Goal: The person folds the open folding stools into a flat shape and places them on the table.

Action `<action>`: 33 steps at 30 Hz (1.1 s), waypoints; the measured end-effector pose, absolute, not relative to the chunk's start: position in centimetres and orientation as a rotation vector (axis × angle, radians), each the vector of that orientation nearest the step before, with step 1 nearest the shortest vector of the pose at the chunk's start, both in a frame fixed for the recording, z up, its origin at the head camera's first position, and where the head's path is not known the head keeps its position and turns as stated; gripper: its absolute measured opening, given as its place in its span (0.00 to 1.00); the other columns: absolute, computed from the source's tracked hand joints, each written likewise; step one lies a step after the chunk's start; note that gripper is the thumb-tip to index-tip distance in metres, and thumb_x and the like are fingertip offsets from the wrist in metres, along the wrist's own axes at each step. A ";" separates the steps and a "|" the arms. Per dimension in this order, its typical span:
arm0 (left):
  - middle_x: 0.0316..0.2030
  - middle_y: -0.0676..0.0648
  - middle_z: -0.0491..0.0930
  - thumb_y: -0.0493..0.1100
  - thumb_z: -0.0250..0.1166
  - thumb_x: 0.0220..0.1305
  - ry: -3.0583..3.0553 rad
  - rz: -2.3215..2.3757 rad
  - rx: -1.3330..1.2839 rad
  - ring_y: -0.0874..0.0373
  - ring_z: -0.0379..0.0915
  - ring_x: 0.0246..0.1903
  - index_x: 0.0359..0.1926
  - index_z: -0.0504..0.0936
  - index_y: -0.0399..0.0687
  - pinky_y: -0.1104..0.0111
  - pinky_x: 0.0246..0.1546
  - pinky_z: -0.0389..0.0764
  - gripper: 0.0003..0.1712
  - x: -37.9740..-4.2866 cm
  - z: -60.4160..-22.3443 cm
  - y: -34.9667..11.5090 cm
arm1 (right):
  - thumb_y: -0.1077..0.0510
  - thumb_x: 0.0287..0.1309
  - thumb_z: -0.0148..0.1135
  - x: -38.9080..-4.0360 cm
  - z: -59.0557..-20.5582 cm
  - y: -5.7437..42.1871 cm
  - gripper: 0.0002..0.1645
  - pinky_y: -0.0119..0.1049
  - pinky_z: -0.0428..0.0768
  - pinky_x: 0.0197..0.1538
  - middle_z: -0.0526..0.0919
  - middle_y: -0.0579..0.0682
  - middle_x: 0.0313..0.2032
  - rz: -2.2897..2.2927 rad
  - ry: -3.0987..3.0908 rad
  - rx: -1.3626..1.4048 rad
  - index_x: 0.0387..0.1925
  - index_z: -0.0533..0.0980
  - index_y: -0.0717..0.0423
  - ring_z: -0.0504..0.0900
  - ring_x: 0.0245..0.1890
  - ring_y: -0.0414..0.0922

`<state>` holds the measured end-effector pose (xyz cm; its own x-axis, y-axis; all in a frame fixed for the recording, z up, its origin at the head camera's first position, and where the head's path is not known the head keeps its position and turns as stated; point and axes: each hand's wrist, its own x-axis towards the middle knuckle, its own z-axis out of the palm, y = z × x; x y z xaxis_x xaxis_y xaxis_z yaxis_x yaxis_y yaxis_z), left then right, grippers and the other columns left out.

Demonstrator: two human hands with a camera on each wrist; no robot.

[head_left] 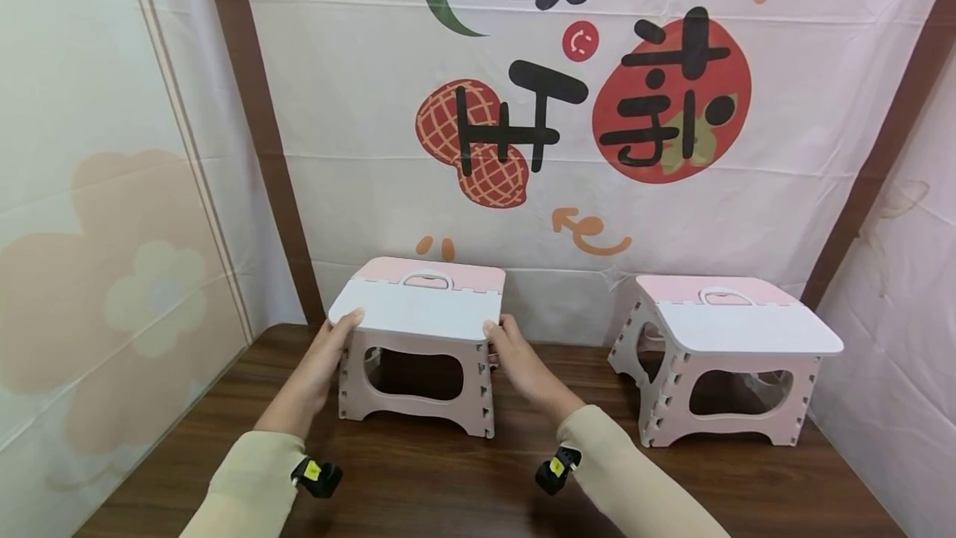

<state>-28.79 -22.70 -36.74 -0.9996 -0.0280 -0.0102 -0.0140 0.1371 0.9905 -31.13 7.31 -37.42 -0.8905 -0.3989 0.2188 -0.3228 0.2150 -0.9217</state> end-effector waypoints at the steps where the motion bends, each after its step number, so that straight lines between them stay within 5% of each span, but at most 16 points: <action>1: 0.77 0.35 0.36 0.70 0.50 0.70 -2.358 -2.055 0.039 0.37 0.30 0.75 0.80 0.33 0.52 0.36 0.68 0.35 0.54 -28.8 -36.8 -22.6 | 0.41 0.79 0.35 -31.2 -37.4 7.5 0.29 0.42 0.71 0.50 0.70 0.58 0.51 -1.794 2.386 -0.718 0.64 0.56 0.60 0.71 0.49 0.50; 20: 0.77 0.34 0.38 0.66 0.50 0.72 -2.317 -2.074 -0.004 0.38 0.34 0.75 0.80 0.34 0.48 0.42 0.71 0.40 0.52 -28.9 -36.9 -20.8 | 0.44 0.79 0.35 -31.0 -37.3 8.9 0.29 0.55 0.69 0.59 0.69 0.60 0.53 -1.847 2.403 -0.697 0.64 0.57 0.63 0.70 0.51 0.51; 33: 0.75 0.33 0.45 0.66 0.52 0.71 -2.310 -2.069 0.004 0.38 0.42 0.73 0.80 0.38 0.46 0.41 0.70 0.46 0.52 -29.0 -36.9 -19.3 | 0.46 0.76 0.38 -31.2 -37.3 10.1 0.29 0.53 0.69 0.58 0.69 0.60 0.50 -1.893 2.412 -0.605 0.62 0.58 0.66 0.69 0.49 0.51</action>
